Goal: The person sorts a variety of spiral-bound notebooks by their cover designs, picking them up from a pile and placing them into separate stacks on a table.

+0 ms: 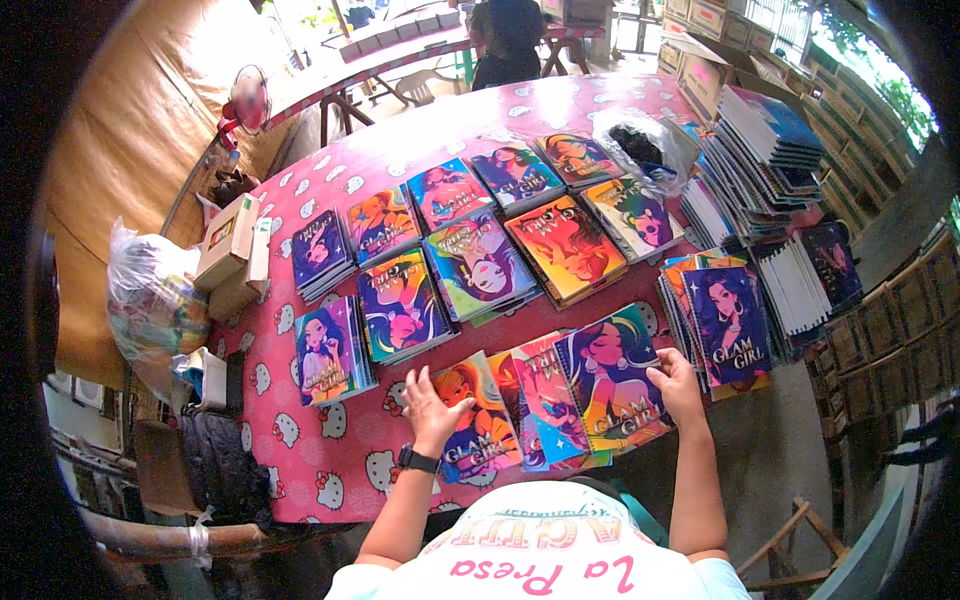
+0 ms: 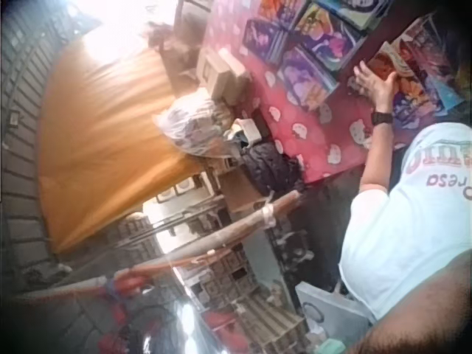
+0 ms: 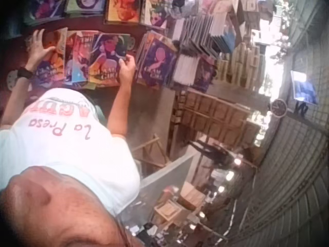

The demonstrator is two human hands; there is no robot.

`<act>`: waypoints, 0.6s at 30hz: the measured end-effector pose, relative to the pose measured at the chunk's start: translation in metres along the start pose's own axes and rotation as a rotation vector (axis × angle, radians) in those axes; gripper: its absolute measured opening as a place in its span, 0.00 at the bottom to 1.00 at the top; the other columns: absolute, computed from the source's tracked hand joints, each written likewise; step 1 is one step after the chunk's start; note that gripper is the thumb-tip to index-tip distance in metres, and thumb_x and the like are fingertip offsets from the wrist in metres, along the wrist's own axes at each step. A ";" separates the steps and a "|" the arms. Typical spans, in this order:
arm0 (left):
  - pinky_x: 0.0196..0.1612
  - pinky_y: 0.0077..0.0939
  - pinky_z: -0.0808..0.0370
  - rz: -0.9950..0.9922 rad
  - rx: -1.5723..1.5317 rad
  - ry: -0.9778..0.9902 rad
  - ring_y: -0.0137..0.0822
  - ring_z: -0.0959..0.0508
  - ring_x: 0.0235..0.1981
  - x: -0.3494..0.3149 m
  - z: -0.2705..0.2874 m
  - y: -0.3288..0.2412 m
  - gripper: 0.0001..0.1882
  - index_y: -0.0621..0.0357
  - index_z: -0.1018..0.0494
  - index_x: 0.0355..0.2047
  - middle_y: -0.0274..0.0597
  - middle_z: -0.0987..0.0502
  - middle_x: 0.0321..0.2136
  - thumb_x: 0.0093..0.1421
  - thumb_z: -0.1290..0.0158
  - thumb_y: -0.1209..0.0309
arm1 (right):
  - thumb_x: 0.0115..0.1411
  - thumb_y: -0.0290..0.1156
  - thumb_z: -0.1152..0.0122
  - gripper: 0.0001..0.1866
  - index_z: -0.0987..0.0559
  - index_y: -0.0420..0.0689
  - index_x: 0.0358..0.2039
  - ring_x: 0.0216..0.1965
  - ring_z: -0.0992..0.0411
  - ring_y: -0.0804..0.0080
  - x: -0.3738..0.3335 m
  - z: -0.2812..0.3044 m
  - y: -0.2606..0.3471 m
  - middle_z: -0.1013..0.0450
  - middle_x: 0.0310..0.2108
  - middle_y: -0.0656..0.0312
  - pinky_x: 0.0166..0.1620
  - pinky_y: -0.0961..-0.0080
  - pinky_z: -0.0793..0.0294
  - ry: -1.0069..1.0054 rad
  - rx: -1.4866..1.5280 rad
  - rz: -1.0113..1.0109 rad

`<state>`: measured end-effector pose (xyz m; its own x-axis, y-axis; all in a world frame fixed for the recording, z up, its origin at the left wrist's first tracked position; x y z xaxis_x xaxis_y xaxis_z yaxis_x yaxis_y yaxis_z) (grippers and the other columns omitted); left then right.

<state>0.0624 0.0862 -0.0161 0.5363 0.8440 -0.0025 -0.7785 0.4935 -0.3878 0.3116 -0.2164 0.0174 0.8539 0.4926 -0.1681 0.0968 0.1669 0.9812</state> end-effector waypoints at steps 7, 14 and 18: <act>0.43 0.33 0.29 0.099 -0.491 -0.153 0.40 0.28 0.42 0.000 0.003 0.065 0.38 0.64 0.38 0.48 0.49 0.28 0.40 0.39 0.34 0.61 | 0.46 0.26 0.35 0.15 0.27 0.40 0.35 0.36 0.33 0.74 -0.035 -0.052 0.001 0.30 0.32 0.63 0.44 0.77 0.35 -0.047 -0.165 -0.022; 0.33 0.16 0.32 -0.225 -1.001 0.075 0.21 0.30 0.29 0.006 0.152 -0.022 0.05 0.60 0.29 0.35 0.29 0.29 0.25 0.57 0.50 0.77 | 0.46 0.33 0.38 0.22 0.31 0.45 0.43 0.47 0.40 0.60 -0.048 -0.083 -0.020 0.37 0.45 0.57 0.49 0.65 0.42 -0.096 -0.753 0.513; 0.35 0.23 0.30 -0.551 -0.931 0.009 0.28 0.26 0.30 -0.007 0.194 -0.123 0.08 0.58 0.30 0.36 0.35 0.28 0.25 0.54 0.49 0.76 | 0.51 0.29 0.41 0.15 0.28 0.42 0.40 0.36 0.34 0.75 -0.020 -0.036 -0.036 0.31 0.35 0.62 0.39 0.79 0.33 -0.128 -0.317 0.349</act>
<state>0.0914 0.0601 0.2105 0.7421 0.5514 0.3811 0.1216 0.4484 -0.8855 0.2724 -0.2017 -0.0176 0.8658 0.4595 0.1980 -0.3496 0.2722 0.8965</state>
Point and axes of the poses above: each hand's wrist, its own x-axis towards the middle knuckle, its own z-axis out of the back of the hand, y = z × x, the point moved 5 cm from there along x, towards the middle knuckle
